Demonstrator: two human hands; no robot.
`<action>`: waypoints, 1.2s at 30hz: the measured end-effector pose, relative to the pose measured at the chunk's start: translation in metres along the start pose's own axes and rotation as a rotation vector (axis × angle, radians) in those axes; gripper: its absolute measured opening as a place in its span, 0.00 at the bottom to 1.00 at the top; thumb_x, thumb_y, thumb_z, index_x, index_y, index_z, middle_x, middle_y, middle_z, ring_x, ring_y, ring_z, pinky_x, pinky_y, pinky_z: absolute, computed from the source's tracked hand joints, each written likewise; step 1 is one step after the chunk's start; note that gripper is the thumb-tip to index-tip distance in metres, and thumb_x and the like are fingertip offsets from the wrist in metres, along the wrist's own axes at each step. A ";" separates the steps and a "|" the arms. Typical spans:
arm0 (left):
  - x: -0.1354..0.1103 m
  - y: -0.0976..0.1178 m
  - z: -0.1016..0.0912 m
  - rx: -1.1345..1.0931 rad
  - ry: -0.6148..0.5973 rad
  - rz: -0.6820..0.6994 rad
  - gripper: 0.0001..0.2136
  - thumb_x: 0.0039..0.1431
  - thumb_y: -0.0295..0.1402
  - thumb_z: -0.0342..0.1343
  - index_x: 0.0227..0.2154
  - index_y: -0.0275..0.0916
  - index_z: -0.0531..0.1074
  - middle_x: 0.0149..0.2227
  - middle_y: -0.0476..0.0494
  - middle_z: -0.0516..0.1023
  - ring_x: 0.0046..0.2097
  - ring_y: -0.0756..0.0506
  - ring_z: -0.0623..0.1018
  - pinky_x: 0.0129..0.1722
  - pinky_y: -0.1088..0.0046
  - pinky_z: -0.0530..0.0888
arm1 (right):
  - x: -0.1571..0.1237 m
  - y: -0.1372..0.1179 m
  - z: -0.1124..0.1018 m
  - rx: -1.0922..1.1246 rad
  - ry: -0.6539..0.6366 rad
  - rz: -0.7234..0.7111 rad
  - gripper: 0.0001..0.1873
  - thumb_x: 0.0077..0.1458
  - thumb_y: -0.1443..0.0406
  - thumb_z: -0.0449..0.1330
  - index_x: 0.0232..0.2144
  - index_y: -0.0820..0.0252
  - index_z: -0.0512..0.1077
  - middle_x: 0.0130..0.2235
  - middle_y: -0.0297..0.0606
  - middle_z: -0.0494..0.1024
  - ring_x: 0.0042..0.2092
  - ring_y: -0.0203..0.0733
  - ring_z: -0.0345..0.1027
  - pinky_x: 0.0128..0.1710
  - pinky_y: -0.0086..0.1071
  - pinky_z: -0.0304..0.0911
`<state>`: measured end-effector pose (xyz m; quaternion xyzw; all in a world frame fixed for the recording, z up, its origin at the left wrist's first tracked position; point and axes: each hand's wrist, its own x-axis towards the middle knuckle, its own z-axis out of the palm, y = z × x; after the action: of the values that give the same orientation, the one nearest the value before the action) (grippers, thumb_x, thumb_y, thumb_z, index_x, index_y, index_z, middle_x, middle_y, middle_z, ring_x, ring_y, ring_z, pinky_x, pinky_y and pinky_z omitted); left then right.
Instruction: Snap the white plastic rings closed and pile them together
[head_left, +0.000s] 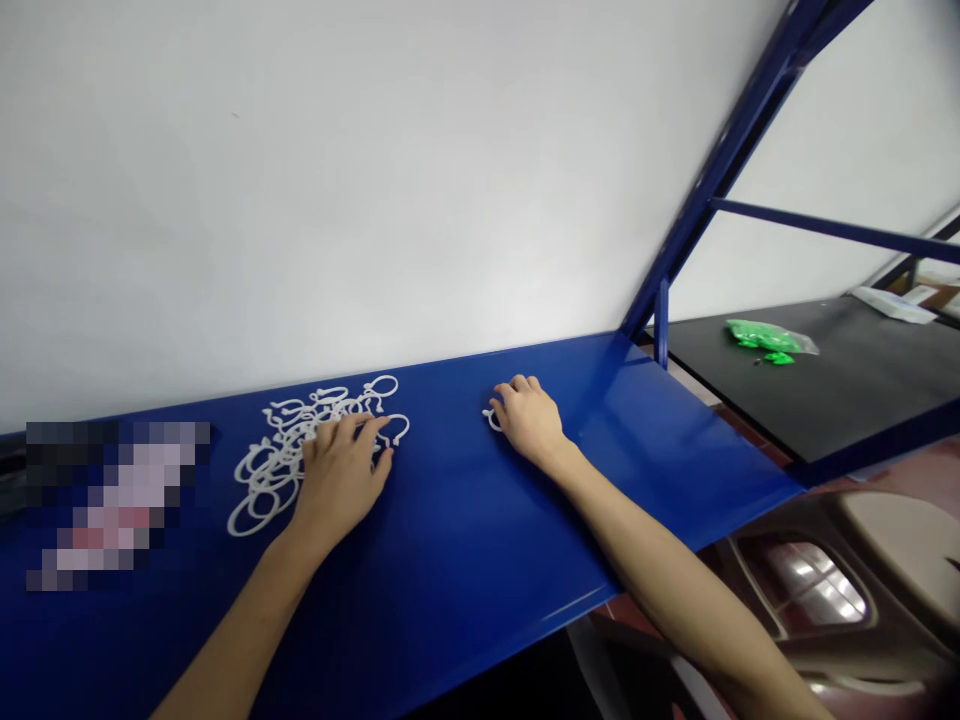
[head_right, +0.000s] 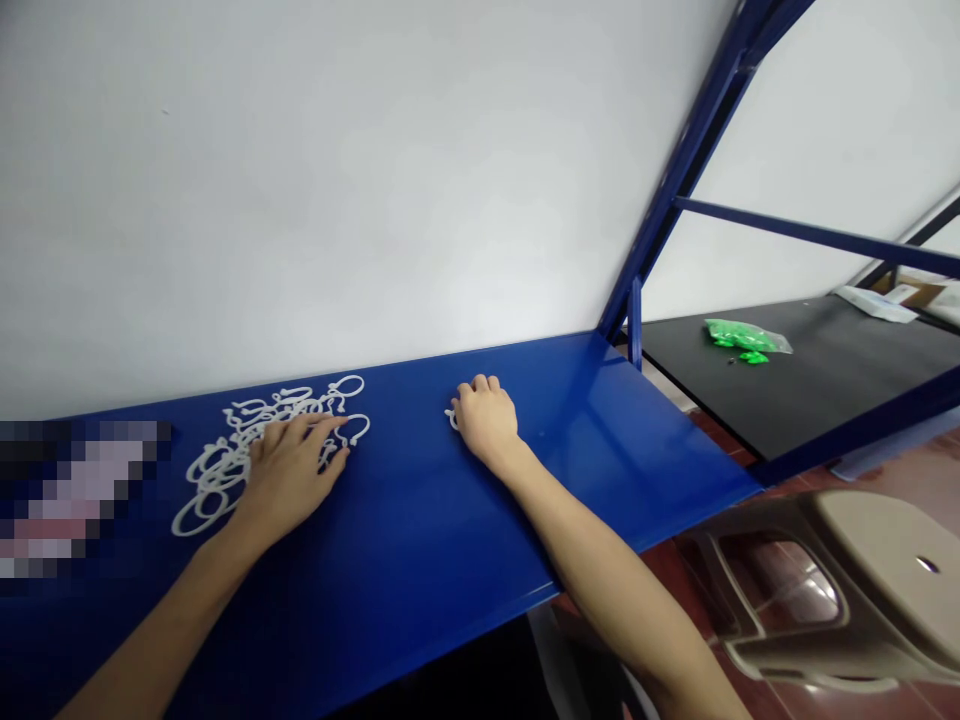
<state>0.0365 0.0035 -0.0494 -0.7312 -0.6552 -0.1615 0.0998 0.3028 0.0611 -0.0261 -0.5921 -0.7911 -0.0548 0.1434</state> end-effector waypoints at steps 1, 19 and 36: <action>0.000 0.000 0.000 0.004 0.000 0.013 0.16 0.63 0.37 0.50 0.49 0.41 0.75 0.54 0.35 0.73 0.55 0.31 0.67 0.51 0.48 0.68 | 0.000 -0.001 -0.001 0.016 0.042 -0.031 0.15 0.68 0.62 0.52 0.48 0.62 0.76 0.46 0.49 0.75 0.50 0.53 0.64 0.50 0.43 0.67; -0.005 0.033 -0.019 -0.971 -0.126 -0.170 0.18 0.61 0.50 0.53 0.41 0.43 0.75 0.33 0.47 0.81 0.31 0.47 0.78 0.33 0.70 0.76 | -0.022 -0.045 0.007 0.943 0.000 -0.360 0.04 0.65 0.65 0.60 0.41 0.60 0.72 0.37 0.36 0.79 0.36 0.36 0.72 0.38 0.29 0.68; -0.021 0.048 -0.017 -0.769 0.152 0.103 0.12 0.65 0.33 0.50 0.29 0.43 0.75 0.32 0.48 0.81 0.35 0.48 0.80 0.39 0.74 0.75 | -0.043 -0.049 -0.002 0.550 0.056 -0.535 0.11 0.68 0.70 0.49 0.33 0.59 0.68 0.34 0.40 0.74 0.36 0.42 0.65 0.37 0.32 0.62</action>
<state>0.0808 -0.0278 -0.0383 -0.7332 -0.5001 -0.4435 -0.1250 0.2670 0.0071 -0.0330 -0.3026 -0.8985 0.1082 0.2990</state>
